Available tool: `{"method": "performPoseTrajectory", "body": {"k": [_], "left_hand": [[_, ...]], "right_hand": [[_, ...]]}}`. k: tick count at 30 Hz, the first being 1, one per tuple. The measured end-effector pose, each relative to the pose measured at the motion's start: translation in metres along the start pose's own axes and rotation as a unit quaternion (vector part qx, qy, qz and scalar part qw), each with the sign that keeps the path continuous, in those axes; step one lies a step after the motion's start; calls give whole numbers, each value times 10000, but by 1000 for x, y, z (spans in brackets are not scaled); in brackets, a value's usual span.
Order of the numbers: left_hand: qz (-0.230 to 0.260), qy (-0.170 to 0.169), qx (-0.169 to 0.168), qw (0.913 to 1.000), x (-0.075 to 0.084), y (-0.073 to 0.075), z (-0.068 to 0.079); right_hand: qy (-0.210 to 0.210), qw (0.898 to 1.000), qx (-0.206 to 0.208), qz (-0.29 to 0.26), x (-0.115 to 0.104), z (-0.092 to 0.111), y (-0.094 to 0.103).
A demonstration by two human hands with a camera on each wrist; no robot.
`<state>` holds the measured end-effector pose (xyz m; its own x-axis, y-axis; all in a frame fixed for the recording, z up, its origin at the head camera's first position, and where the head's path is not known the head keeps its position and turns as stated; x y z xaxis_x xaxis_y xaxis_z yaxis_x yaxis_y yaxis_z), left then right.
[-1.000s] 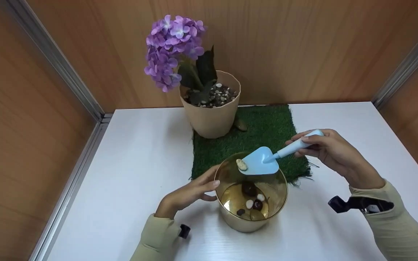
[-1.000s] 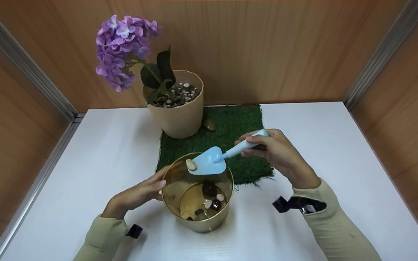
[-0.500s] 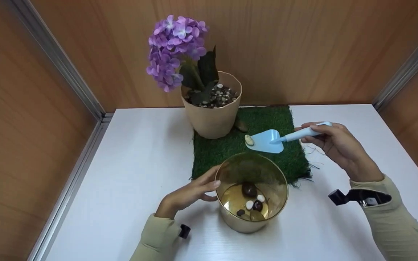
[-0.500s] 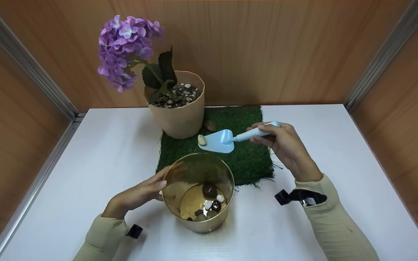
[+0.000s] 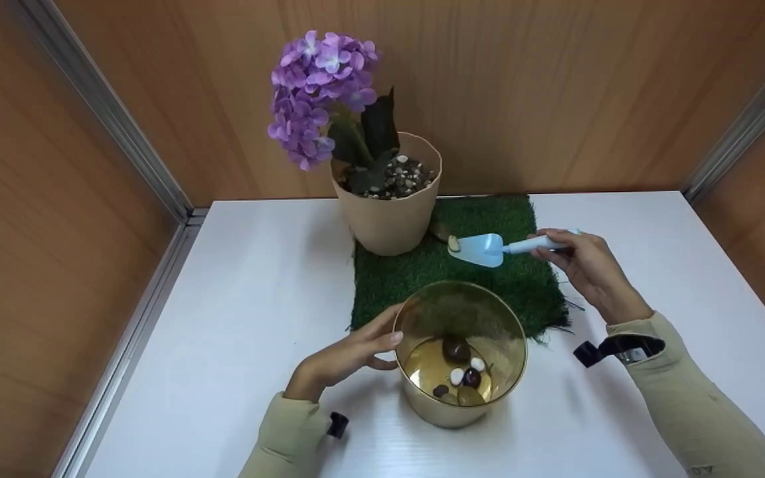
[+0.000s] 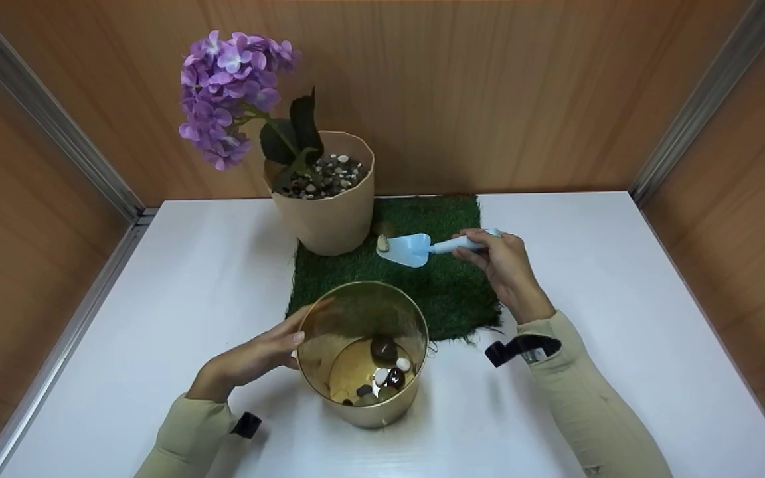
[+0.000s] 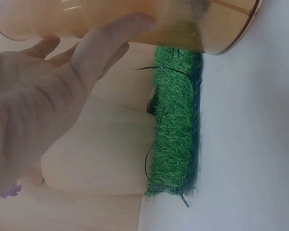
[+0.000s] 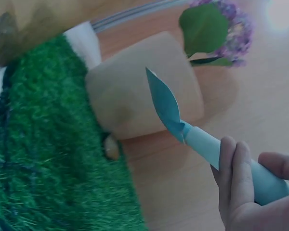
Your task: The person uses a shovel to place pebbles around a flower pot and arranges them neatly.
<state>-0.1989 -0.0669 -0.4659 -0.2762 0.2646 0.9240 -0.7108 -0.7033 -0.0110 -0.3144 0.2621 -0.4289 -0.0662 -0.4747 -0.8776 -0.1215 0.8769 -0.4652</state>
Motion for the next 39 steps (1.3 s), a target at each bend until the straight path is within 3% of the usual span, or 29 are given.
{"method": "performPoseTrajectory", "body": {"k": [5,17,26,39], "left_hand": [[-49,-8,-3,10000,0,1,-1],[18,-15,-81,10000,0,1,0],[62,-43,-119,9999,2,0,1],[56,-11,-111,9999,0,0,0]], "right_hand": [[5,9992,389,31,21,-8,4],[10,9963,656,550,62,-25,-6],[-337,9942,925,445,83,-32,-12],[-962,9849,1410,-284,92,-28,-9]]}}
Point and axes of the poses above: each hand's wrist, its own z-axis away from the middle knuckle, its own y-axis out of the back of the hand, x = y × z, the point moved 6 cm from there along -z, towards the middle knuckle, and after that the axes turned 15 degrees about y, right-handed, at the moved point
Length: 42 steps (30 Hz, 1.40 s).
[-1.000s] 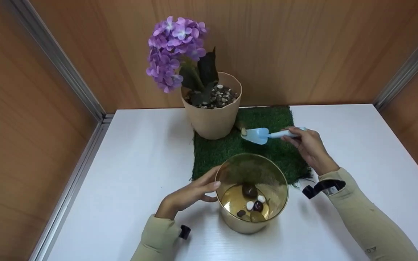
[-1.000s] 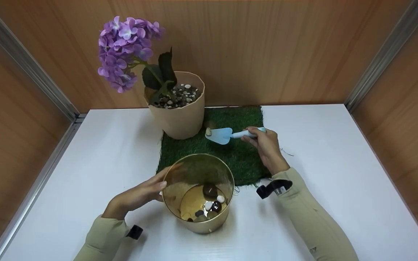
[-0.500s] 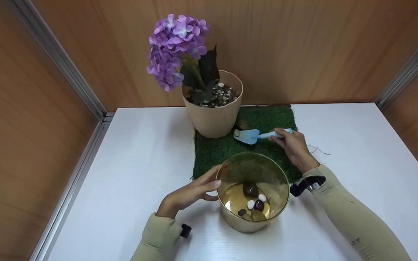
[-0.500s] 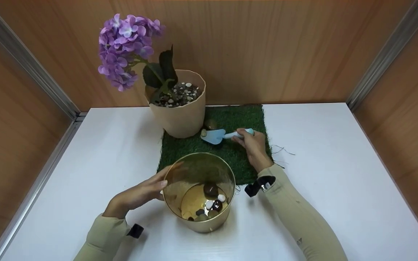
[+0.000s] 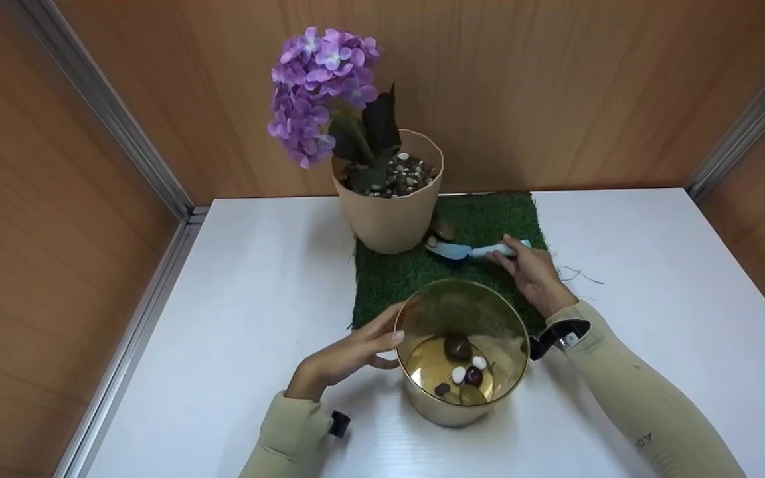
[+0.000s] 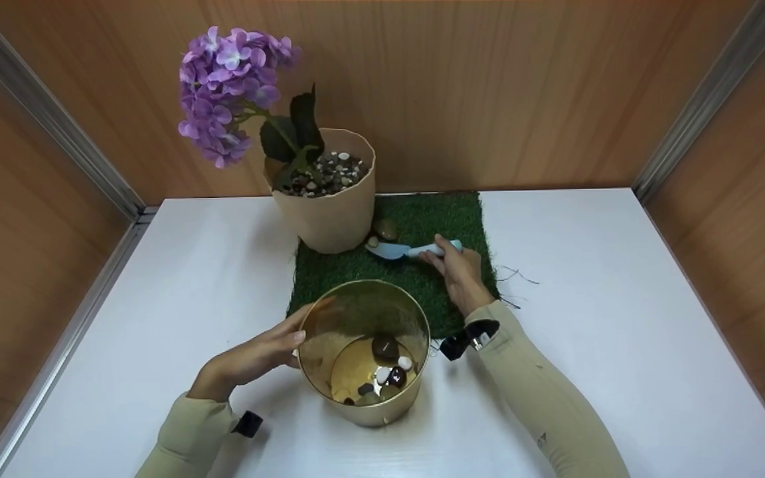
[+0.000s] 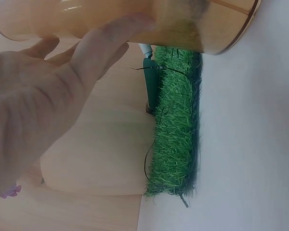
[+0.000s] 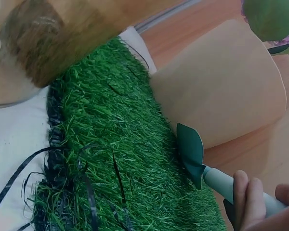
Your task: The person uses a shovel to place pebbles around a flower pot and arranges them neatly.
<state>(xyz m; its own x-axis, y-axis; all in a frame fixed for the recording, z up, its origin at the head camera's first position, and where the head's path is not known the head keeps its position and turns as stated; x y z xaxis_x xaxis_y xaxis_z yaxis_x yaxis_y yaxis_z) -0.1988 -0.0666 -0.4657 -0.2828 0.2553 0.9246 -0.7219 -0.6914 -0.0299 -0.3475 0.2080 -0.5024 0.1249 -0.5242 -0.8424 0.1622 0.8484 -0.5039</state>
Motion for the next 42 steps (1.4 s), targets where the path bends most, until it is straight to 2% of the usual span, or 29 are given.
{"method": "performPoseTrajectory", "body": {"k": [8,12,18,23,34,42], "left_hand": [[-33,-11,-3,10000,0,-1,0],[-41,10,7,10000,-1,-1,0],[25,32,3,10000,0,-1,0],[37,49,-22,10000,0,-1,0],[-65,12,17,10000,0,0,1],[20,19,14,10000,0,0,0]], "right_hand": [[-257,9988,217,-367,1,4,6],[-250,9992,42,-308,1,10,8],[-21,9995,-323,32,-6,21,11],[152,9975,-660,194,-21,31,11],[481,9916,-1157,-312,-63,57,3],[632,9859,-1505,-375,-90,77,-7]]}}
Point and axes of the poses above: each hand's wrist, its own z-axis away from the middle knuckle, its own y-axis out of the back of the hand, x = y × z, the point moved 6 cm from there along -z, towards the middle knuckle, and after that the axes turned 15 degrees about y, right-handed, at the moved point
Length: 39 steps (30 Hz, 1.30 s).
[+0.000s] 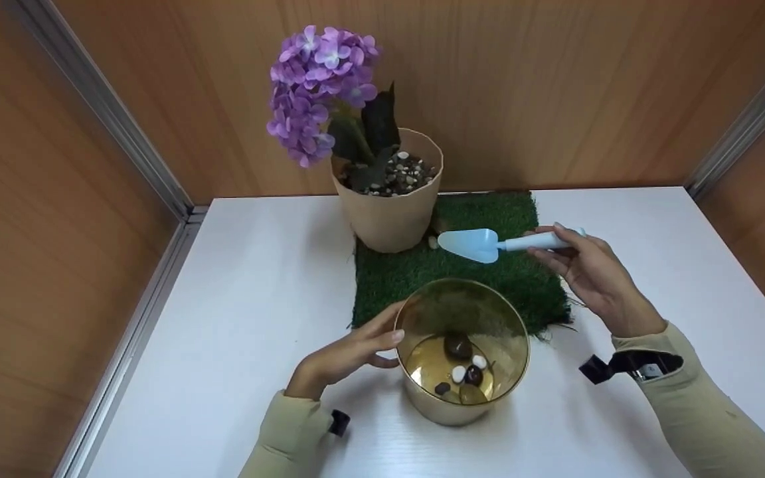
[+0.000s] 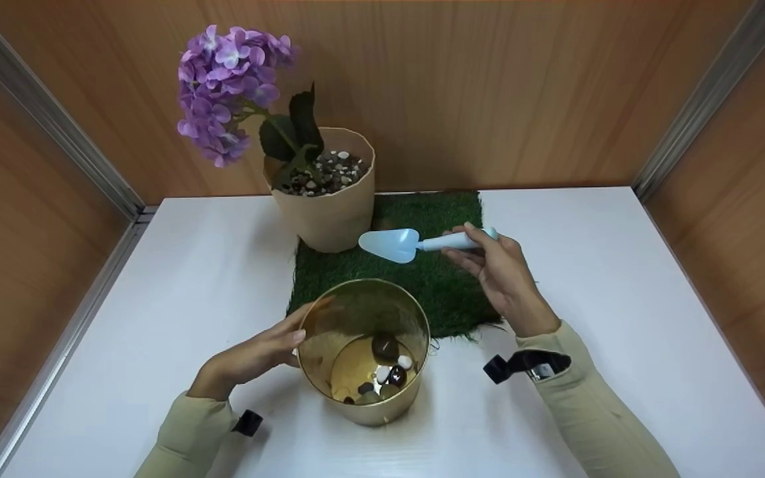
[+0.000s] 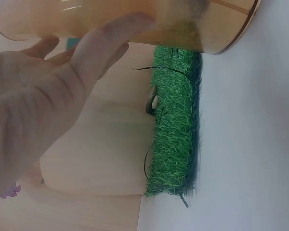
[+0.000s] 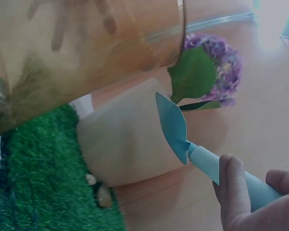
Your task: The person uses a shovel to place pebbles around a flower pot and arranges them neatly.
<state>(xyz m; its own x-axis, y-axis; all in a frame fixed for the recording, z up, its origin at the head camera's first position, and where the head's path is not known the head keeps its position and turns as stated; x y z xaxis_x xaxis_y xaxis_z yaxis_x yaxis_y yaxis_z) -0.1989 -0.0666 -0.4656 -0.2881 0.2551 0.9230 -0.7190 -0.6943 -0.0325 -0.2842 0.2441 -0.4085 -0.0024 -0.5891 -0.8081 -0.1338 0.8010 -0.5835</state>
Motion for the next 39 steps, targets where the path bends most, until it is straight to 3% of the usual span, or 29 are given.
{"method": "performPoseTrajectory", "body": {"k": [10,16,22,26,30,35,39], "left_hand": [[-52,23,55,10000,-1,1,0],[-69,85,101,9999,-1,1,0],[-73,96,115,9999,-2,1,0],[-27,137,116,9998,-2,2,-1],[-34,158,96,9998,-1,1,-1],[-15,174,113,9998,-2,1,0],[1,189,111,9998,-2,1,-1]], "right_hand": [[400,9916,-1220,132,-28,19,-34],[598,9790,-1870,552,-34,32,-52],[673,9637,-2199,1354,-30,42,-66],[752,9400,-2070,2606,-23,48,-72],[675,9000,-2155,3728,-9,55,-80],[739,8483,-2753,4463,12,65,-96],[836,8274,-3069,4629,24,72,-108]]}}
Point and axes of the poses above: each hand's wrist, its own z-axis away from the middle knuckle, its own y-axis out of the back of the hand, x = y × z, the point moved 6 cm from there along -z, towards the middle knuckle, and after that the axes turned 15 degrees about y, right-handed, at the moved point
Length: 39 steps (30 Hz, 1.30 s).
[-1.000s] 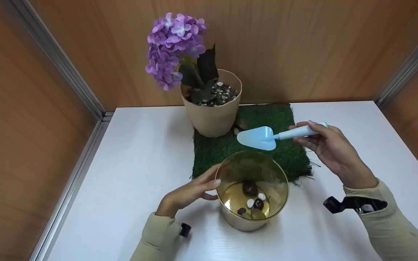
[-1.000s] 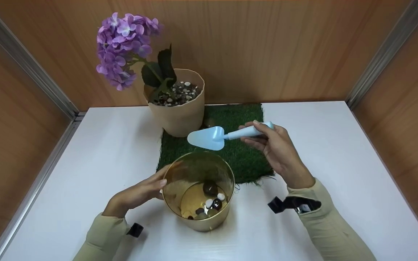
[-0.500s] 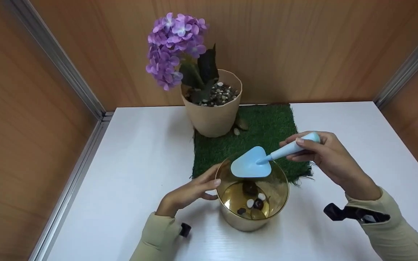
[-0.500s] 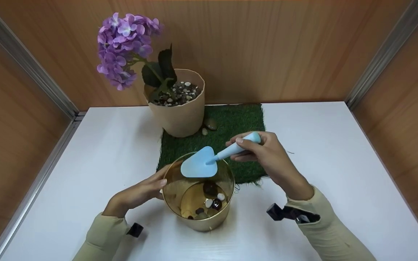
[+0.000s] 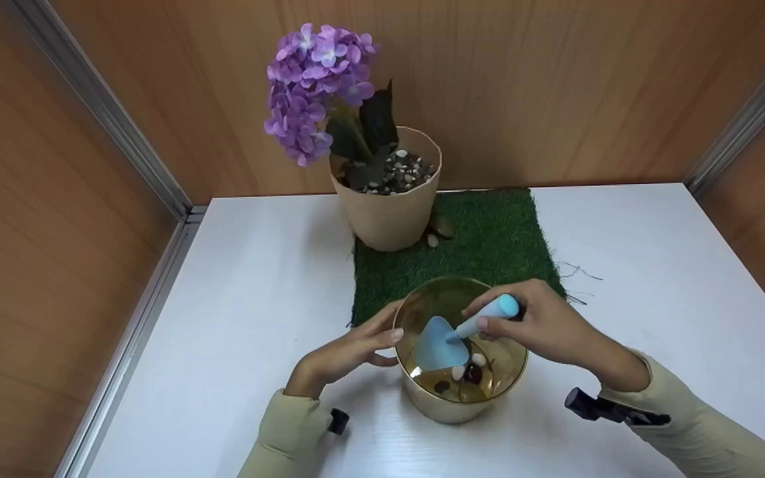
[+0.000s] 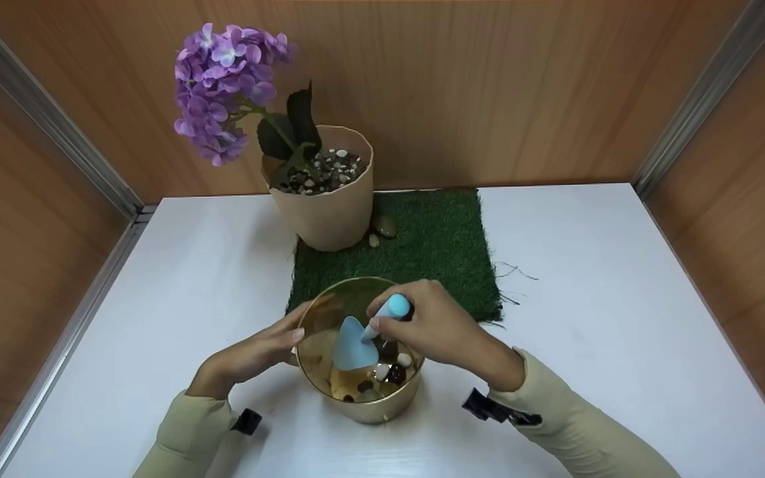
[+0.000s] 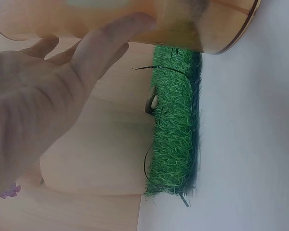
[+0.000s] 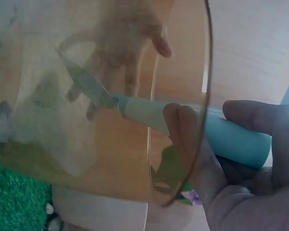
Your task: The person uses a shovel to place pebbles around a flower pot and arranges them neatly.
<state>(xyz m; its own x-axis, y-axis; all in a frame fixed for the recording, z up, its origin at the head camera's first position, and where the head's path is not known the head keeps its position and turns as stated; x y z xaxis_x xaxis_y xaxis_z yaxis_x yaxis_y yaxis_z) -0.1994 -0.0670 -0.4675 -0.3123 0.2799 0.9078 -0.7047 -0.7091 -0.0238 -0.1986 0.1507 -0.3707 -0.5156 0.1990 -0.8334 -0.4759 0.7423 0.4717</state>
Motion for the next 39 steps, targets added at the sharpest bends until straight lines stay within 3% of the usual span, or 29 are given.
{"method": "performPoseTrajectory", "body": {"k": [7,15,30,39], "left_hand": [[-106,-99,-55,9999,2,-1,1],[-50,-82,-61,9999,2,-1,1],[-112,-148,-69,9998,2,-1,1],[-23,-93,-65,9999,2,-1,1]], "right_hand": [[40,9985,-439,319,-5,-6,-24],[89,9951,-610,766,-11,-10,-40],[315,9783,-683,1929,-13,-20,-54],[297,9717,-882,2169,-13,-24,-60]]}}
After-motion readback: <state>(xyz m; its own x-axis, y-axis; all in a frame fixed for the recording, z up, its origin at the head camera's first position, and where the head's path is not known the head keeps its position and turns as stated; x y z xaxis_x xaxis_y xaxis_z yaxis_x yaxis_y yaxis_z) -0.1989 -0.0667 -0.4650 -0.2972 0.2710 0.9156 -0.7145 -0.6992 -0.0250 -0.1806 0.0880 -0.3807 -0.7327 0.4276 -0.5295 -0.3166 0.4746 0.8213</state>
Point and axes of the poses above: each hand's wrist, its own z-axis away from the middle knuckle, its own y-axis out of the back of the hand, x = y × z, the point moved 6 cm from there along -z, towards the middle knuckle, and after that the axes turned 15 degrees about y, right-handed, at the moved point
